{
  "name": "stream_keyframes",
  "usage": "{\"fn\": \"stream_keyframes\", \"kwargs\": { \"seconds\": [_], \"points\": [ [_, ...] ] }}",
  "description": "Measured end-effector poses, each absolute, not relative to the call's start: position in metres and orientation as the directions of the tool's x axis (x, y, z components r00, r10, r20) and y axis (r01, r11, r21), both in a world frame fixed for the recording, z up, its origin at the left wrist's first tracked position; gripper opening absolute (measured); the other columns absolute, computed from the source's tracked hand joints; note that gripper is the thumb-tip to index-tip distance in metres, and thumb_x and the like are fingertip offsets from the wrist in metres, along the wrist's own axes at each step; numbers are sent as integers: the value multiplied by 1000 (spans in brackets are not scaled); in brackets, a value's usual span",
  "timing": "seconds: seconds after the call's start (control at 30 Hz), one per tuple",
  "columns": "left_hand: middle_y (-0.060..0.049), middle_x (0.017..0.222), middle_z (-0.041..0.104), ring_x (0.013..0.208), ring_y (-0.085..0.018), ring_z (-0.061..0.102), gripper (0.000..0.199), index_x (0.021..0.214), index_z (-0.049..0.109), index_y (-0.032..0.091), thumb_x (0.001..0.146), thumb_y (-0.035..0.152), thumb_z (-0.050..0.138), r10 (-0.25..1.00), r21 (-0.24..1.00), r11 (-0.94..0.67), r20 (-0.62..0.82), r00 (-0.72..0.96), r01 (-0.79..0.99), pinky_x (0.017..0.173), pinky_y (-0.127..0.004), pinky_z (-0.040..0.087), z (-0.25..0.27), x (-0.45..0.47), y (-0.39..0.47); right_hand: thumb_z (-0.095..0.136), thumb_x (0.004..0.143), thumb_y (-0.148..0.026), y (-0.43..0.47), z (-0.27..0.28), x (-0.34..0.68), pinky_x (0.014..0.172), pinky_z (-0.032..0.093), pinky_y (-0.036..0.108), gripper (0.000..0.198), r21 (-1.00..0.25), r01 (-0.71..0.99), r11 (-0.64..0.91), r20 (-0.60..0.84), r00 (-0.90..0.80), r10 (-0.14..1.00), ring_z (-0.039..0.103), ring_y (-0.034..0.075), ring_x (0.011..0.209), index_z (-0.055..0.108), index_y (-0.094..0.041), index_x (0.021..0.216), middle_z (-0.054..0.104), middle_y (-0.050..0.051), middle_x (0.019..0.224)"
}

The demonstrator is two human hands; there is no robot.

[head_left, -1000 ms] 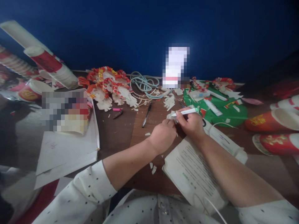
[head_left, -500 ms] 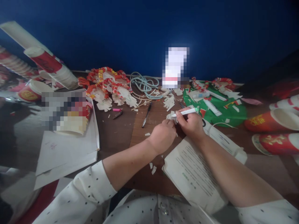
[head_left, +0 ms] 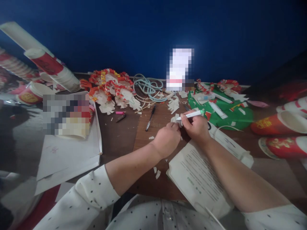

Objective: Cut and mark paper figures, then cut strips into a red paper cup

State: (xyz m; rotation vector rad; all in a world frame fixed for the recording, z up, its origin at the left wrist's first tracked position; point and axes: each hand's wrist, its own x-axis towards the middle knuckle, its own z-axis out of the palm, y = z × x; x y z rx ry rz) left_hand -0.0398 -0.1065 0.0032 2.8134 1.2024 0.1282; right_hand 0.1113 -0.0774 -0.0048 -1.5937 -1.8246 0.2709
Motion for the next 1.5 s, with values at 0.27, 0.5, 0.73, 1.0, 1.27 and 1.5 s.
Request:
{"fn": "stream_keyframes", "kwargs": {
  "seconds": [0.27,0.5,0.73,1.0,1.27,1.5],
  "points": [
    [-16,112,61,104,-22,55,26,105,62,7,88,13,44,727,112,-685,44,685,720,86,-30,47,3,-40,-106,50,87,-42,-77,-5,111,66,48,29,28,-564,793,231,364,-12,931,65,21,68,63,-18,78,69,7,71],
    [-16,112,60,107,-23,55,27,108,61,6,88,13,44,727,106,-684,19,686,722,88,-31,47,4,-40,-106,51,87,-42,-78,-4,111,65,48,30,29,-567,791,231,368,-8,930,65,21,67,63,-18,77,69,7,70],
    [-16,113,61,106,-23,55,27,107,62,5,88,13,45,725,98,-687,30,688,720,87,-29,47,4,-40,-107,51,87,-41,-78,-5,111,65,48,29,28,-567,793,222,363,-2,932,65,21,67,63,-18,77,68,7,70],
    [-16,111,61,106,-23,55,27,107,62,5,88,13,45,727,107,-685,32,686,721,87,-30,46,3,-40,-107,51,86,-41,-77,-7,111,63,47,28,27,-555,795,246,382,-19,924,65,20,66,62,-18,76,68,6,68],
    [-16,113,61,103,-22,56,26,105,63,7,88,14,44,717,77,-696,37,696,714,86,-30,46,5,-40,-107,53,87,-37,-79,-5,117,66,48,30,21,-510,820,258,570,99,816,65,21,72,60,-19,80,69,8,76],
    [-14,111,63,103,-21,56,25,102,64,7,88,14,45,725,106,-688,62,686,718,87,-30,47,4,-41,-106,52,88,-38,-77,-4,119,64,47,31,21,-501,839,215,534,104,839,65,22,69,58,-20,79,68,8,74]
  ]
}}
